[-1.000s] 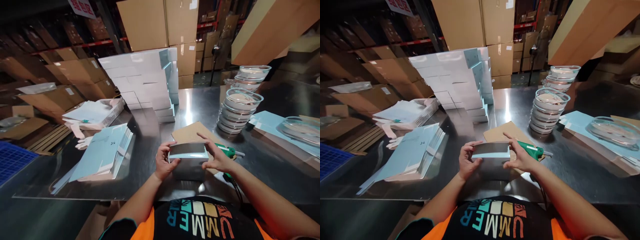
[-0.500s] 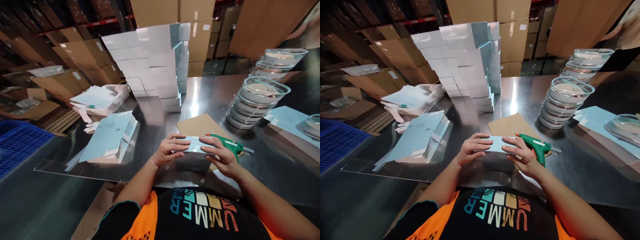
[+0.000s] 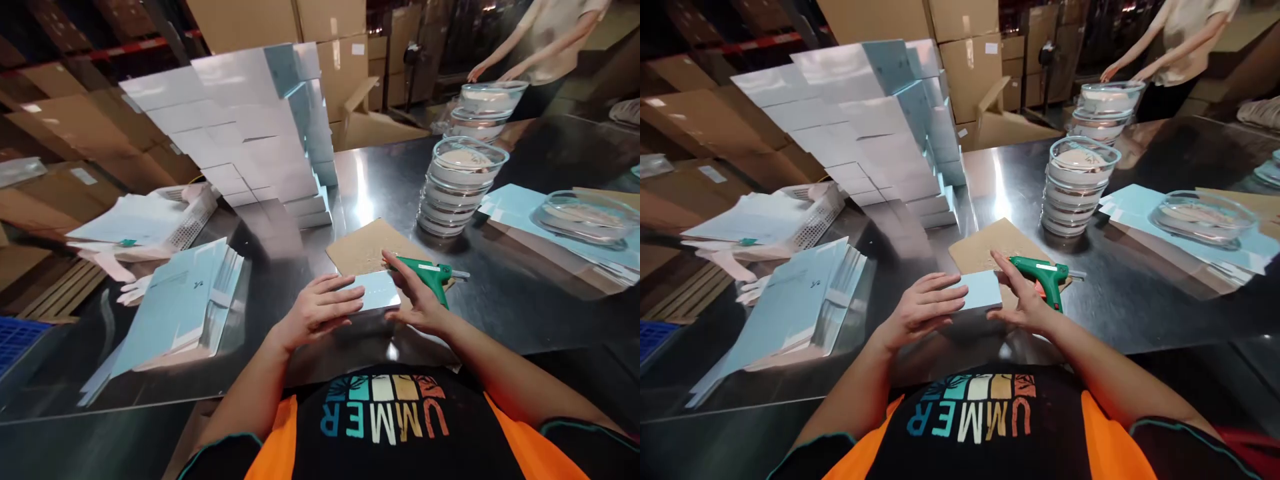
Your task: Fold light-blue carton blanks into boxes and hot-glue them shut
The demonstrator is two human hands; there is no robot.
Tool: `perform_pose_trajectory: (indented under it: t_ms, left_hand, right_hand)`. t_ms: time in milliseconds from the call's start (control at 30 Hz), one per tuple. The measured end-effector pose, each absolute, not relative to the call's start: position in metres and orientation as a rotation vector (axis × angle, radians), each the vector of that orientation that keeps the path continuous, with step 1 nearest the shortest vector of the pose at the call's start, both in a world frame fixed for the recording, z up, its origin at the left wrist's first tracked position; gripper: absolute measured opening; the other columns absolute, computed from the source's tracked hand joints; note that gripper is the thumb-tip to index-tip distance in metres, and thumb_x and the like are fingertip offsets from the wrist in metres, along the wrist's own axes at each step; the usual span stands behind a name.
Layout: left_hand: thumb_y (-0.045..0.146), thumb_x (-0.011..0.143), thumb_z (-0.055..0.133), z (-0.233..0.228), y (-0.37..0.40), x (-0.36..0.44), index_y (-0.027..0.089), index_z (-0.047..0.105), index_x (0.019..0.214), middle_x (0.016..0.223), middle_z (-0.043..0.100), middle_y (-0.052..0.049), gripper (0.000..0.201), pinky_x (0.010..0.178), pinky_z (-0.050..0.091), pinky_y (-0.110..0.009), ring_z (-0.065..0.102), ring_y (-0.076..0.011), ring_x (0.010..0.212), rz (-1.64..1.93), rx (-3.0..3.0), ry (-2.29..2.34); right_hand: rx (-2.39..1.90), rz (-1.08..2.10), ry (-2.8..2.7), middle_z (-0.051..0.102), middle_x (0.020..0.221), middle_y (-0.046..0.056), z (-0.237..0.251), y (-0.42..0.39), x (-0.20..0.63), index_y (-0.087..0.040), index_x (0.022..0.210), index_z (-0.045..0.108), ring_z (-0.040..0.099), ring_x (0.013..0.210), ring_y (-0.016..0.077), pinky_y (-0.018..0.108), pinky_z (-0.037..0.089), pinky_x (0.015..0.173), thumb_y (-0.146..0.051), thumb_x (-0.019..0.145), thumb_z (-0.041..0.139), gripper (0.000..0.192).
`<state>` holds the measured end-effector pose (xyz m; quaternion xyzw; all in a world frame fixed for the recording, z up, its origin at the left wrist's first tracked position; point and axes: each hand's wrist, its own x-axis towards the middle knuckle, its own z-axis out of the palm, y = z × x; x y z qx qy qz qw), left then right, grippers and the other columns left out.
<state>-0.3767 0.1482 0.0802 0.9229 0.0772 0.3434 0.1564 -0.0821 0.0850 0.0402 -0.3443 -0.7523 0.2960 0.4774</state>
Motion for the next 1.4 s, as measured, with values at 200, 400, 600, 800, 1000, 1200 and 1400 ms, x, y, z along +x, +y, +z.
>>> perform_pose_trajectory:
  t_ms: [200, 400, 600, 800, 1000, 1200, 1400]
  left_hand:
    - [0.029, 0.106, 0.061, 0.076, 0.145, -0.377, 0.031, 0.060, 0.152, 0.140, 0.075, -0.007, 0.047, 0.128, 0.038, -0.044, 0.055, -0.0233, 0.150, 1.043, 2.777, 0.139]
    - [0.042, 0.102, 0.069, 0.056, 0.145, -0.376, 0.041, 0.041, 0.164, 0.161, 0.059, -0.009, 0.069, 0.134, 0.026, -0.055, 0.040, -0.0303, 0.160, 1.141, 2.603, 0.300]
    - [0.081, 0.066, 0.085, 0.012, 0.147, -0.356, 0.034, 0.014, 0.171, 0.173, 0.034, -0.022, 0.135, 0.126, 0.035, -0.064, 0.042, -0.0448, 0.156, 1.303, 1.642, 0.854]
    - [0.068, 0.062, 0.095, -0.009, 0.139, -0.335, 0.025, 0.041, 0.154, 0.142, 0.064, -0.018, 0.114, 0.109, 0.054, -0.051, 0.065, -0.0401, 0.130, 1.032, 1.396, 0.855]
    - [0.051, 0.096, 0.071, -0.004, 0.196, -0.322, 0.023, 0.027, 0.165, 0.134, 0.070, -0.019, 0.086, 0.093, 0.062, -0.045, 0.075, -0.0309, 0.111, 0.686, 2.172, 0.820]
    - [0.029, 0.085, 0.083, 0.011, 0.321, -0.288, 0.014, 0.059, 0.149, 0.162, 0.051, -0.025, 0.070, 0.132, 0.025, -0.060, 0.038, -0.0407, 0.159, 0.505, 2.625, 0.928]
    - [0.035, 0.100, 0.071, 0.015, 0.404, -0.260, 0.017, 0.065, 0.139, 0.155, 0.058, -0.014, 0.043, 0.124, 0.040, -0.063, 0.052, -0.0354, 0.148, 0.525, 2.817, 1.097]
  right_hand:
    - [-1.066, 0.889, -1.903, 0.044, 0.169, 0.022, 0.000, 0.075, -0.074, -0.021, 0.176, 0.011, 0.050, 0.153, 0.0369, 0.055, 0.043, 0.125, -0.046, 0.091, 0.080, 0.113]
    - [-1.174, 0.843, -1.933, 0.057, 0.157, 0.024, -0.018, 0.069, -0.076, -0.015, 0.168, 0.039, 0.055, 0.147, 0.0410, 0.060, 0.048, 0.120, -0.030, 0.084, 0.076, 0.093]
    - [-1.219, 0.877, -1.472, 0.077, 0.127, 0.020, 0.010, 0.083, -0.084, -0.019, 0.131, 0.071, 0.073, 0.117, 0.0437, 0.056, 0.062, 0.100, -0.059, 0.080, 0.078, 0.066]
    - [-1.221, 0.905, -1.297, 0.077, 0.130, 0.019, 0.039, 0.087, -0.094, -0.023, 0.127, 0.070, 0.072, 0.121, 0.0446, 0.055, 0.061, 0.103, -0.070, 0.076, 0.078, 0.069]
    - [-1.282, 0.841, -1.165, 0.074, 0.138, 0.018, 0.038, 0.100, -0.076, -0.021, 0.143, 0.058, 0.071, 0.125, 0.0392, 0.054, 0.061, 0.104, -0.065, 0.077, 0.080, 0.083]
    - [-1.414, 0.804, -1.034, 0.079, 0.108, 0.011, 0.075, 0.160, -0.037, -0.018, 0.133, 0.065, 0.072, 0.079, 0.0230, 0.031, 0.060, 0.060, -0.054, 0.080, 0.082, 0.066]
    - [-1.609, 0.771, -0.970, 0.072, 0.083, 0.005, 0.090, 0.250, -0.038, -0.010, 0.134, 0.065, 0.059, 0.058, 0.0143, 0.026, 0.053, 0.049, -0.042, 0.089, 0.082, 0.058]
